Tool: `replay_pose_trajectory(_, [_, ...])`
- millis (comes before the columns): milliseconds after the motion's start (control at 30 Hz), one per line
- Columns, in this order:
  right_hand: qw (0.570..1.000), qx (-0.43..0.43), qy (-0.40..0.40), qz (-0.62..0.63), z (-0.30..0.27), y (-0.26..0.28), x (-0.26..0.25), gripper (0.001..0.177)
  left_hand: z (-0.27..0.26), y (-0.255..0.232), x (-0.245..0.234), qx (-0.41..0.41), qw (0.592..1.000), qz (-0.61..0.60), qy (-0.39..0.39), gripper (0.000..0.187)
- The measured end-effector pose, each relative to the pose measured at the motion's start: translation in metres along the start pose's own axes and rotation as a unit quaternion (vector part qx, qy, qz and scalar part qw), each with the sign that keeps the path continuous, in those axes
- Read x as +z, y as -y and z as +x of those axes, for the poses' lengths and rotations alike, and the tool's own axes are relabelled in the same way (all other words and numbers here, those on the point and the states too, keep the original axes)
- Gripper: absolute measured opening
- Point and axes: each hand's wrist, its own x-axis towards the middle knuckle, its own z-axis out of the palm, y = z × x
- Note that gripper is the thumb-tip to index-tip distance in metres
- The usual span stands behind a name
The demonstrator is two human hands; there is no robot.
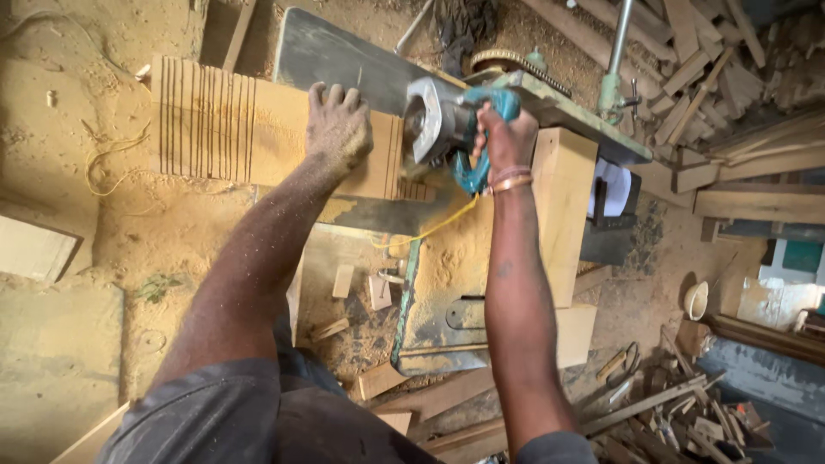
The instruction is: The person uses a handheld electric jigsaw to cut multiple parallel grooves into a rectangular wooden plank. The person repeatedly repositions the plank and the tool to create a series of evenly spaced cuts across the wood's surface.
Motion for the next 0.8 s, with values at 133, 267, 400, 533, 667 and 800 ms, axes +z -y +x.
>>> replay_pose_trajectory(133, [1.000, 0.003, -0.006, -0.018, 0.018, 0.008, 0.005, 0.006, 0.003, -0.002, -0.004, 0.000, 0.999, 0.032, 0.013, 0.028])
replay_pose_trajectory(267, [1.000, -0.010, 0.006, -0.025, 0.025, 0.003, 0.001, 0.007, 0.005, -0.001, 0.003, -0.010, 1.000, 0.010, 0.011, 0.028])
replay_pose_trajectory(400, [1.000, -0.009, -0.013, 0.001, 0.016, -0.014, -0.003, 0.013, 0.002, 0.000, 0.011, -0.018, 0.999, 0.018, -0.023, 0.034])
replay_pose_trajectory(533, [0.999, -0.005, -0.040, 0.030, 0.016, -0.028, -0.004, 0.022, -0.003, -0.003, 0.004, -0.009, 0.995, 0.068, -0.077, 0.041])
replay_pose_trajectory(667, [0.995, -0.068, -0.056, 0.036, -0.016, -0.044, -0.012, 0.032, 0.005, -0.014, 0.000, -0.087, 0.979, 0.161, 0.094, 0.056])
replay_pose_trajectory(800, [0.977, -0.133, -0.093, 0.142, -0.090, -0.081, -0.025, 0.037, 0.011, 0.003, 0.036, -0.075, 0.984, 0.159, 0.028, 0.036])
